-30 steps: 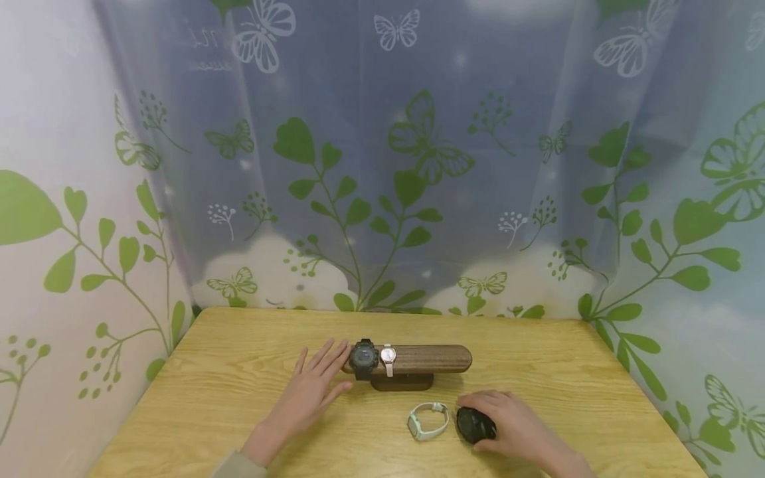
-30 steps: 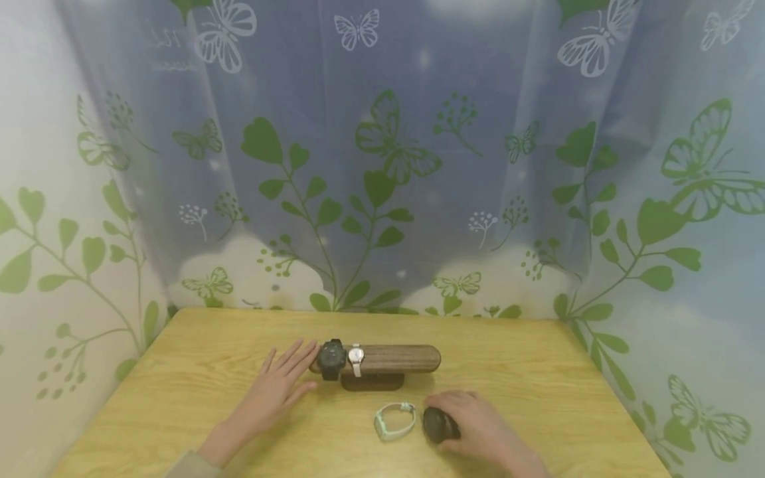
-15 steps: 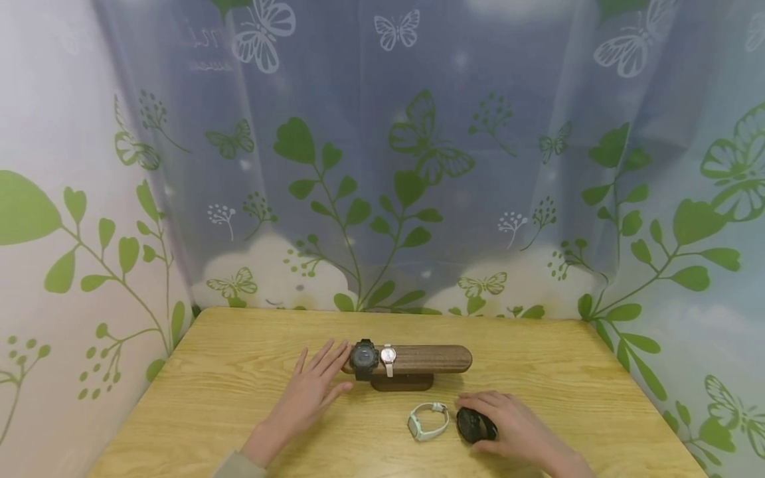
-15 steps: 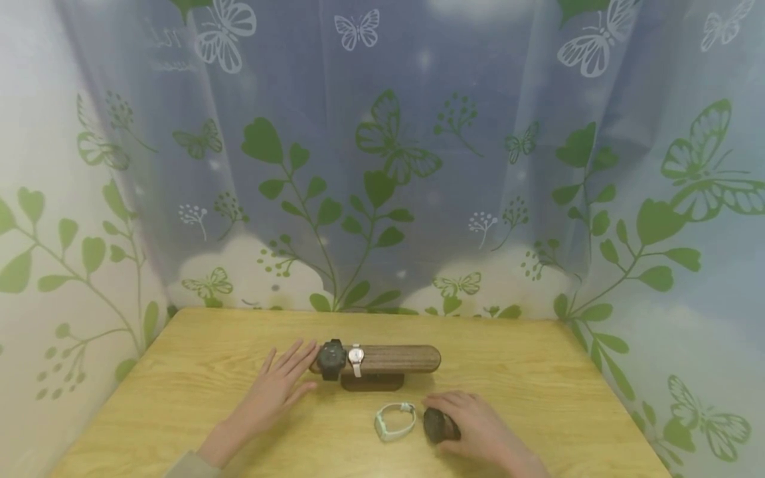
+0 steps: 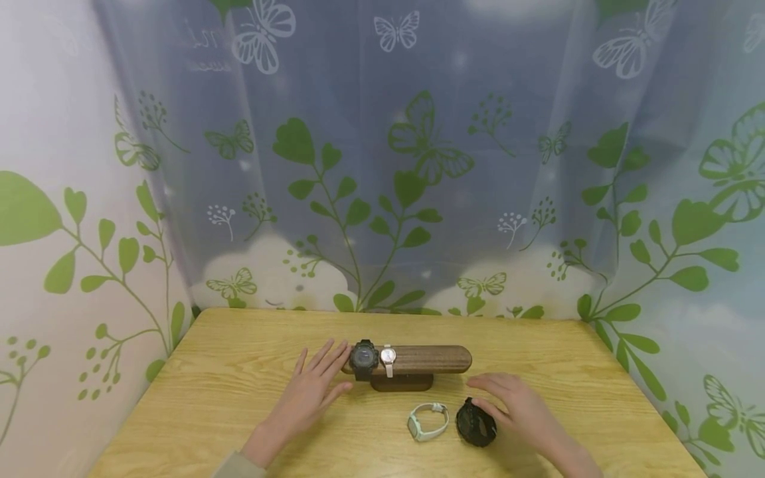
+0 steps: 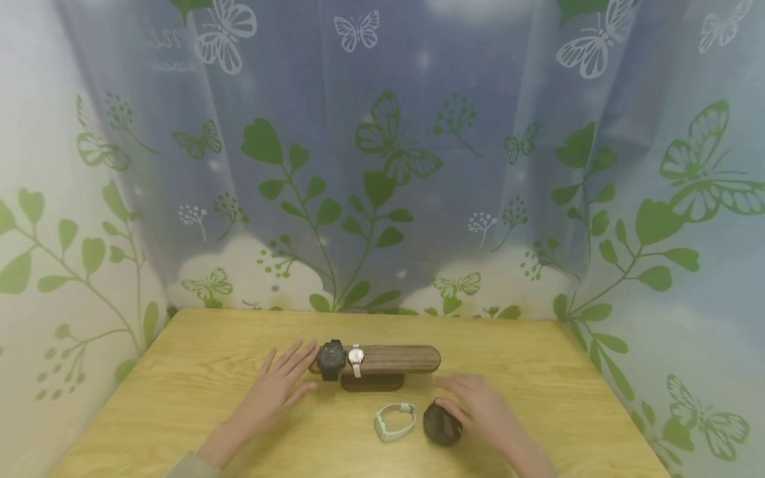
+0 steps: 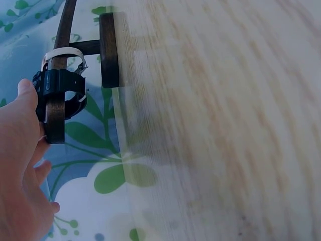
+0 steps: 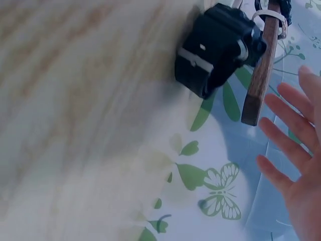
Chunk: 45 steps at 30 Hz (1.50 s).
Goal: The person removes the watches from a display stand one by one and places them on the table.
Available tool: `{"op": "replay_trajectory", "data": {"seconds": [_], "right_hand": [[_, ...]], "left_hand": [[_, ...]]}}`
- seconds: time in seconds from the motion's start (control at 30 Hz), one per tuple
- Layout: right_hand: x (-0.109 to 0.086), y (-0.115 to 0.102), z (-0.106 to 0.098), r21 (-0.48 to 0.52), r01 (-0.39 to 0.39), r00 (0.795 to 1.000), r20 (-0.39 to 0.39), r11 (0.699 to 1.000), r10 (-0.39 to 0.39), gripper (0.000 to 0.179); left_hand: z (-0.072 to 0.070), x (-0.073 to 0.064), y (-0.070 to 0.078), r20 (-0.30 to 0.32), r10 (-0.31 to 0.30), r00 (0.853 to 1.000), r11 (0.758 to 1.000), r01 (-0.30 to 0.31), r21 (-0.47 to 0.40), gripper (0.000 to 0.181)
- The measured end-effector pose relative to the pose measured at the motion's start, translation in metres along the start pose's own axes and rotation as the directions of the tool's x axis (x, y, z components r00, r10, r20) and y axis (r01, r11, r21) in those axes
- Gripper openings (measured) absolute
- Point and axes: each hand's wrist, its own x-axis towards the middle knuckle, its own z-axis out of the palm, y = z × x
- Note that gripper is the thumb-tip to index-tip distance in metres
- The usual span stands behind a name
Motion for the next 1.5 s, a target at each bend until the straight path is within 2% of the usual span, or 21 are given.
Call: {"op": "replay_trajectory", "data": {"seconds": [0.1,0.23,0.37,0.53,0.8,1.17,1.27,1.4,1.5], "right_hand": [[0.004,0.004,-0.001,-0.026,-0.029,0.999,0.013,0.999,0.029,0.046],[0.01,0.008,-0.001,-0.05,-0.082,0.993,0.082,0.995,0.086,0.059],[0.012,0.014,0.004,-0.08,-0.087,0.987,0.13,0.993,0.097,0.068],[0.012,0.017,0.009,-0.067,-0.105,0.975,0.187,0.992,0.116,0.071],[0.012,0.018,0.011,-0.032,-0.107,0.951,0.287,0.994,0.111,0.069],[0.013,0.018,0.01,-0.051,-0.089,0.949,0.298,0.995,0.1,0.071],[0.013,0.018,0.011,-0.072,-0.069,0.953,0.29,0.995,0.087,0.072],[0.013,0.018,0.012,-0.082,-0.058,0.957,0.28,0.995,0.079,0.074],[0.012,0.018,0.013,-0.079,-0.058,0.957,0.278,0.995,0.078,0.075]], "left_hand": [[0.0,0.0,0.0,0.003,-0.003,1.0,1.0,0.003,0.006,0.067],[0.001,0.0,-0.001,0.004,-0.005,1.0,1.0,0.005,0.001,0.068],[0.001,0.001,0.0,-0.01,-0.002,1.0,1.0,0.002,0.011,0.067],[0.0,0.0,0.002,-0.031,0.011,0.999,1.0,-0.01,0.021,0.067],[0.003,0.001,0.0,-0.014,-0.003,1.0,1.0,0.003,0.019,0.066],[0.004,0.007,0.002,-0.018,-0.061,0.998,0.989,0.057,-0.137,0.071],[0.002,0.013,0.003,-0.026,-0.049,0.998,0.984,0.044,-0.171,0.075],[0.0,0.023,0.003,-0.047,0.007,0.999,0.982,-0.015,-0.188,0.077],[0.0,0.029,0.001,-0.04,0.039,0.998,0.98,-0.046,-0.196,0.077]]}}
